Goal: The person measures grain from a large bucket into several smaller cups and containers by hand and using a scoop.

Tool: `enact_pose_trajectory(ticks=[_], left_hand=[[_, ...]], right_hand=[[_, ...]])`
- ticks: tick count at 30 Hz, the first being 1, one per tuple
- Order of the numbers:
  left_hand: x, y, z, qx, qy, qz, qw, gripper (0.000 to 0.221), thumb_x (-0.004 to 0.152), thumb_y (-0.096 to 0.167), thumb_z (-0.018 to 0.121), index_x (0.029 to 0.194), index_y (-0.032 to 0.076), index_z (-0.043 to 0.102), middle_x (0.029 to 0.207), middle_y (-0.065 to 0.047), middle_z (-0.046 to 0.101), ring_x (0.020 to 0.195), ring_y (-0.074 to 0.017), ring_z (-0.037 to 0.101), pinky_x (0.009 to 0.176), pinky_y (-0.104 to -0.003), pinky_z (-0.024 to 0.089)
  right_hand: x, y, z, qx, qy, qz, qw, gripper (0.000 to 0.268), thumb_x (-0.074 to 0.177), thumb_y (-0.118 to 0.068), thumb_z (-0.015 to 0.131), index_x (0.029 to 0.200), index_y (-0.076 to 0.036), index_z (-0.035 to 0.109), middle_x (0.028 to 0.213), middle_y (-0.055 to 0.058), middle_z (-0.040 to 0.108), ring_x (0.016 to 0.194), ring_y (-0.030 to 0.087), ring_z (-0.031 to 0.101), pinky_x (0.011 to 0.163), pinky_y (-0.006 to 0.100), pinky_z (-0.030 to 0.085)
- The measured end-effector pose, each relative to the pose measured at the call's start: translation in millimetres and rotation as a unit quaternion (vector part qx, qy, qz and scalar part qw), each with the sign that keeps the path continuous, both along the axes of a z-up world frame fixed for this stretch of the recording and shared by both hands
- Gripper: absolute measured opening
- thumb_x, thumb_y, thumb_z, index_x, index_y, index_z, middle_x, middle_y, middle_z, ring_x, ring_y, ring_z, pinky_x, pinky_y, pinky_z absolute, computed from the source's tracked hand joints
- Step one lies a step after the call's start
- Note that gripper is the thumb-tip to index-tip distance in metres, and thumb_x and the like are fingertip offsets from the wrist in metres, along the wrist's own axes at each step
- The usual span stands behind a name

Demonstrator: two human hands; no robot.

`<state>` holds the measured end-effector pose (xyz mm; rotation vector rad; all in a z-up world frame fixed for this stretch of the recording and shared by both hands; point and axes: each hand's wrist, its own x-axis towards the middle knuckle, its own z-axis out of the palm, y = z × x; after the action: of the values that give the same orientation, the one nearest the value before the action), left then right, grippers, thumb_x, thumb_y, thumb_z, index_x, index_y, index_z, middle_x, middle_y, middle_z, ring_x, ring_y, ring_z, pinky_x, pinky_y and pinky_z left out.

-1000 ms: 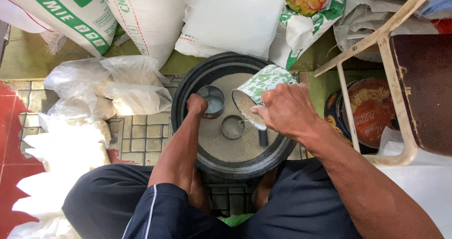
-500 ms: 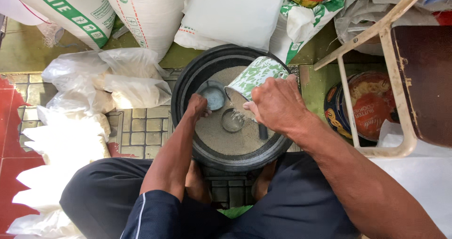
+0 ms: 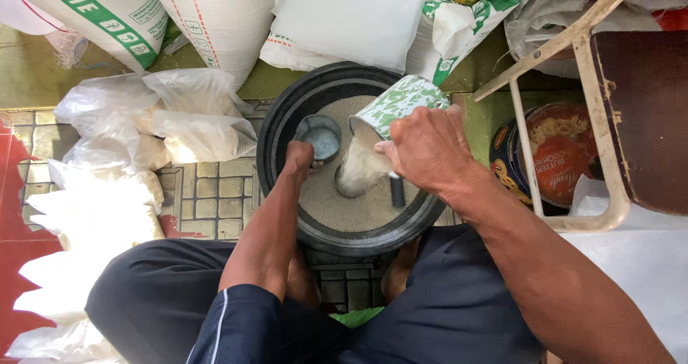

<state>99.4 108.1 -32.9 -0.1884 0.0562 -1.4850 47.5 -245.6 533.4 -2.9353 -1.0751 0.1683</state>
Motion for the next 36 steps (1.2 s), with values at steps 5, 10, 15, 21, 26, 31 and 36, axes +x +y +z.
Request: enact_pose_trajectory(ticks=[5,10,15,21,26,31,36], left_hand=[[6,-9,-2,0.001,-0.009,0.000,1.000,0.043,0.096,0.033,0.058,0.131,0.009,0.061,0.123,-0.011,0.062,0.119,-0.0375,0.056,0.104,-0.051,0.039],[-48,-67,160,0.790,-0.171,0.102,0.579,0.040,0.082,0.047,0.054,0.080,0.021,0.083,0.063,0.002,0.071,0.051,-0.0232,0.064,0.045,-0.042,0.037],[-92,-73,303,0.811,-0.298,0.134,0.485,0.031,0.097,0.027,0.060,0.076,0.006,0.069,0.061,-0.011,0.068,0.051,-0.0269,0.065,0.049,-0.041,0.047],[-111,-66,337,0.892,-0.401,0.137,0.154,0.047,0.106,0.034,0.049,0.097,-0.007,0.069,0.095,-0.035,0.069,0.098,-0.0496,0.070,0.084,-0.060,0.054],[-147,-73,289,0.932,-0.183,0.235,0.205,0.044,0.105,0.031,0.049,0.120,-0.008,0.064,0.113,-0.031,0.067,0.110,-0.0440,0.067,0.092,-0.056,0.053],[-170,-103,329,0.839,-0.065,0.381,0.382,0.076,0.111,0.051,0.015,0.157,-0.007,0.033,0.166,-0.027,0.029,0.158,-0.0399,0.020,0.128,-0.055,0.009],[-159,-59,125,0.913,-0.407,0.023,-0.007,0.039,0.109,0.017,0.043,0.139,-0.002,0.059,0.137,-0.022,0.063,0.136,-0.0355,0.056,0.110,-0.048,0.047]], right_hand=[[3,-4,1,0.004,-0.020,-0.005,1.000,0.037,0.099,-0.039,0.068,0.087,-0.005,0.078,0.060,0.012,0.065,0.062,0.026,0.070,0.083,0.056,0.056],[0,-8,-9,-0.003,-0.036,-0.002,0.999,0.035,0.095,-0.040,0.069,0.088,-0.006,0.079,0.068,0.016,0.068,0.070,0.032,0.075,0.081,0.057,0.054],[-4,-7,-11,-0.013,-0.074,0.016,0.997,0.038,0.093,-0.046,0.070,0.086,-0.009,0.079,0.070,0.013,0.069,0.072,0.034,0.076,0.075,0.054,0.054],[-10,-3,4,-0.006,-0.044,0.002,0.999,0.045,0.091,-0.048,0.061,0.088,-0.006,0.079,0.075,0.020,0.075,0.081,0.039,0.078,0.076,0.054,0.059],[-15,-2,4,0.003,-0.049,-0.009,0.999,0.040,0.092,-0.045,0.064,0.086,-0.008,0.080,0.071,0.017,0.073,0.074,0.035,0.077,0.075,0.052,0.059],[-17,1,7,0.005,-0.060,-0.001,0.998,0.038,0.093,-0.042,0.066,0.086,-0.007,0.079,0.069,0.017,0.071,0.073,0.035,0.077,0.073,0.053,0.059],[-16,-9,-11,-0.017,-0.086,0.001,0.996,0.041,0.091,-0.049,0.060,0.089,-0.014,0.080,0.077,0.010,0.074,0.081,0.032,0.077,0.077,0.052,0.055]])
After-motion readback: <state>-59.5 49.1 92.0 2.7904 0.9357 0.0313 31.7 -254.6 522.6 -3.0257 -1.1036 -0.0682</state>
